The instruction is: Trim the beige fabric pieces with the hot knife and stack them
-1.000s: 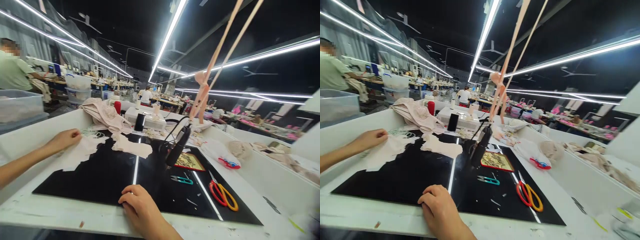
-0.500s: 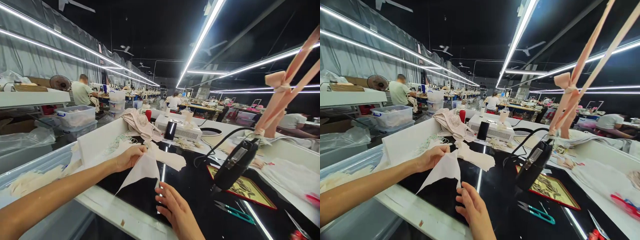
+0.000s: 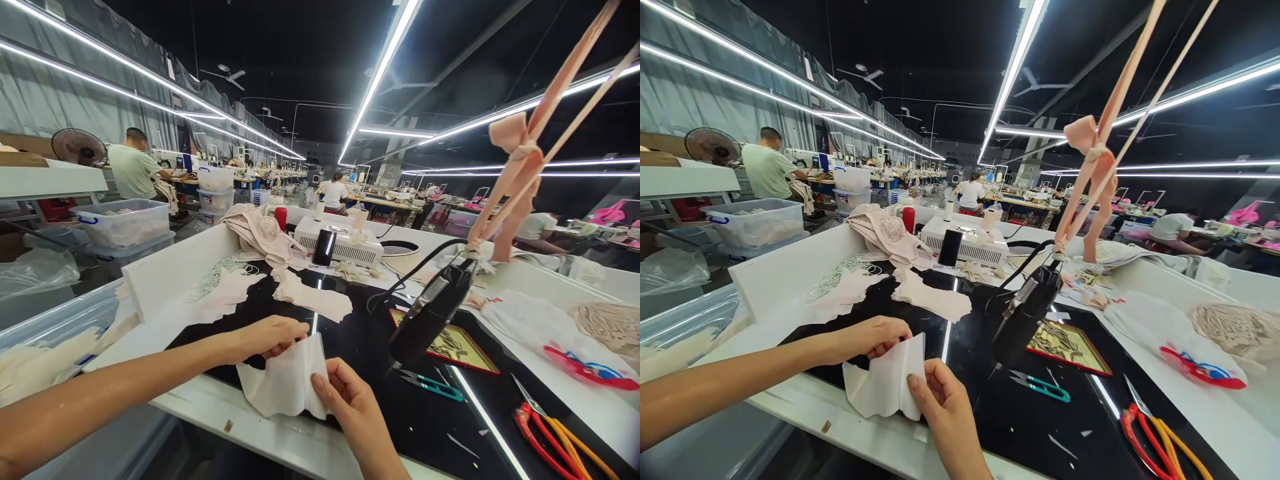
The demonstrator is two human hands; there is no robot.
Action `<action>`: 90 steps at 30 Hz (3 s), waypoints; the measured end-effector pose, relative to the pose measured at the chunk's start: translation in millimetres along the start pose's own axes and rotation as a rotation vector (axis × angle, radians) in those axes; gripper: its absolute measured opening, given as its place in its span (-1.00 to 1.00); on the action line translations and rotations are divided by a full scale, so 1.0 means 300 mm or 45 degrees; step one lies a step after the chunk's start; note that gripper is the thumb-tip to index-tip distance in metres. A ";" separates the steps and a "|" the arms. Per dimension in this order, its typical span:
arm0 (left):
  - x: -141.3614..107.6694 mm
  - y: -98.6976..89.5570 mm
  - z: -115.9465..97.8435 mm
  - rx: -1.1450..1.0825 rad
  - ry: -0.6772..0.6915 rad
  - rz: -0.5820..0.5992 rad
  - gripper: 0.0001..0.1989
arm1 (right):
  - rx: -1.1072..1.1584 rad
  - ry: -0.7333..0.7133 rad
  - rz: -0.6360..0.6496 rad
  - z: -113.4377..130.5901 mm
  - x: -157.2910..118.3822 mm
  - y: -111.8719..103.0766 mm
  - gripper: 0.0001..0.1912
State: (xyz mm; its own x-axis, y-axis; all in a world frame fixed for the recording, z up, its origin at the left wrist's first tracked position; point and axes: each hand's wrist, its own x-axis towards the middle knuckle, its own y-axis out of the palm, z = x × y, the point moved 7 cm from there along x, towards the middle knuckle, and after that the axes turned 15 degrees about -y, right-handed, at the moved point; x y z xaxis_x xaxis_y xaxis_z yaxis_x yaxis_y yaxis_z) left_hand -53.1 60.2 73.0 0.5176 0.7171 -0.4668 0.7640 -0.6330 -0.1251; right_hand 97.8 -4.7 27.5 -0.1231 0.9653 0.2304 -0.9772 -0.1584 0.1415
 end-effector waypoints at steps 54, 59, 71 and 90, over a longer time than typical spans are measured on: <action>0.004 0.165 0.069 1.537 1.209 -0.580 -0.67 | -2.047 -0.484 0.339 0.041 0.267 -0.072 -0.51; -0.002 0.170 0.071 1.495 1.187 -0.547 -0.73 | -2.190 -0.584 0.484 0.006 0.225 -0.030 -0.76; -0.029 0.169 0.086 1.425 1.094 -0.471 -0.72 | -2.288 -0.808 0.423 0.073 0.155 -0.021 -0.79; -0.043 0.205 0.059 1.505 1.484 -0.563 -0.66 | -1.267 -0.992 -0.945 0.476 0.022 -0.329 0.06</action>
State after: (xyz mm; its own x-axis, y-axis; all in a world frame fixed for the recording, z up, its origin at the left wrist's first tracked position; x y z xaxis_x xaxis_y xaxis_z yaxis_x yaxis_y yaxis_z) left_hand -19.5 6.9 55.9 0.7561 0.3616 0.5455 0.5152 0.1851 -0.8368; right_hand 218.3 -12.4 152.6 0.2572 0.3546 0.8990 -0.5267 0.8314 -0.1773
